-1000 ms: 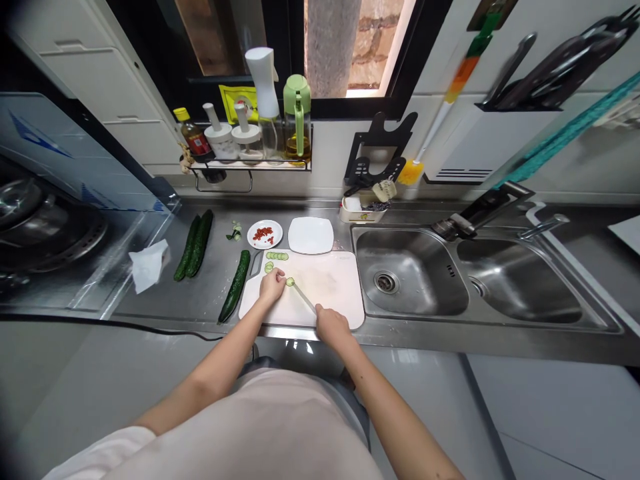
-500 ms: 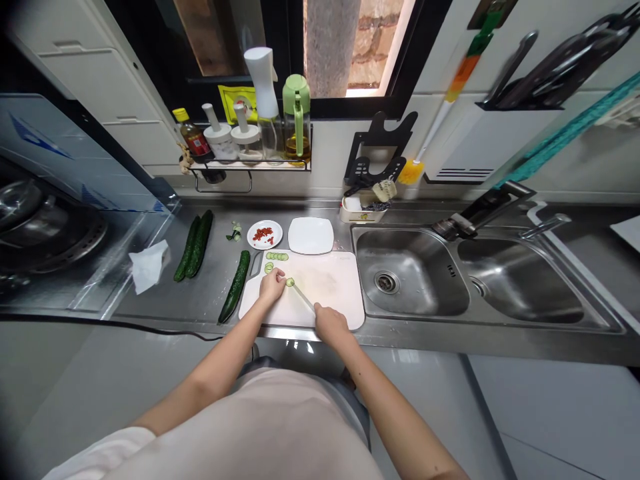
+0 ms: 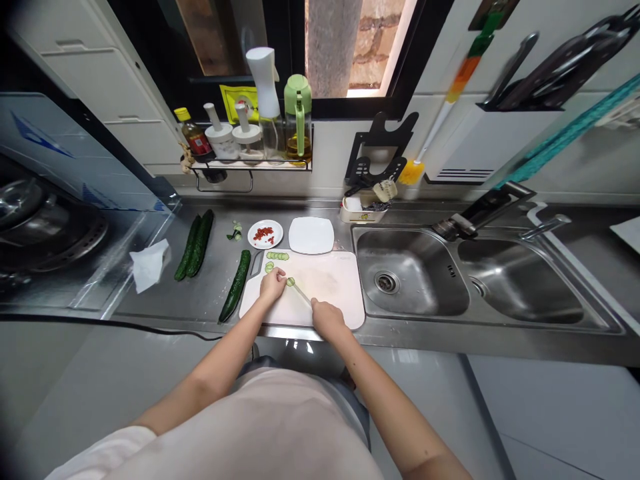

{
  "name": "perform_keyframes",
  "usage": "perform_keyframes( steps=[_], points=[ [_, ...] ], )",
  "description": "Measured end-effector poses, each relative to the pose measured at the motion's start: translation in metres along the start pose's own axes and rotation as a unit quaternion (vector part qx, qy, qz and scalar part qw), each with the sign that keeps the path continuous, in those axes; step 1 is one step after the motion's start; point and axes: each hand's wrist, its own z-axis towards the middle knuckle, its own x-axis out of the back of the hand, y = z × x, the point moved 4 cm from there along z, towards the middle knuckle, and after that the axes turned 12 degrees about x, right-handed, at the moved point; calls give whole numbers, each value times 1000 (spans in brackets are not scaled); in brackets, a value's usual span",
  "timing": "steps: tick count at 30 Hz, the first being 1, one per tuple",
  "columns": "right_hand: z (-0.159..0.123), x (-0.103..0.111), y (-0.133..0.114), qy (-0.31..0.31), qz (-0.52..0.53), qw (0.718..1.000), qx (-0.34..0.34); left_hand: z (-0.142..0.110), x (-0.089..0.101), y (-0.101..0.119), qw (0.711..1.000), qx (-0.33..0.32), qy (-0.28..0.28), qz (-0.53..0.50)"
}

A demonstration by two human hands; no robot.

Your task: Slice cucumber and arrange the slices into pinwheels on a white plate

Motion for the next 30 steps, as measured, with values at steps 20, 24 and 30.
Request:
perform_keyframes(
  steps=[20,24,30],
  points=[
    [-3,0,0,-4,-3,1000,-1,2,-1,-1,1000,1,1,0],
    [-4,3,-3,-8,-12,1000,1,2,-1,-1,1000,5,-3,-1],
    [0,4,0,-16,-35,999,1,3,-2,-1,1000,7,-2,0]
  ],
)
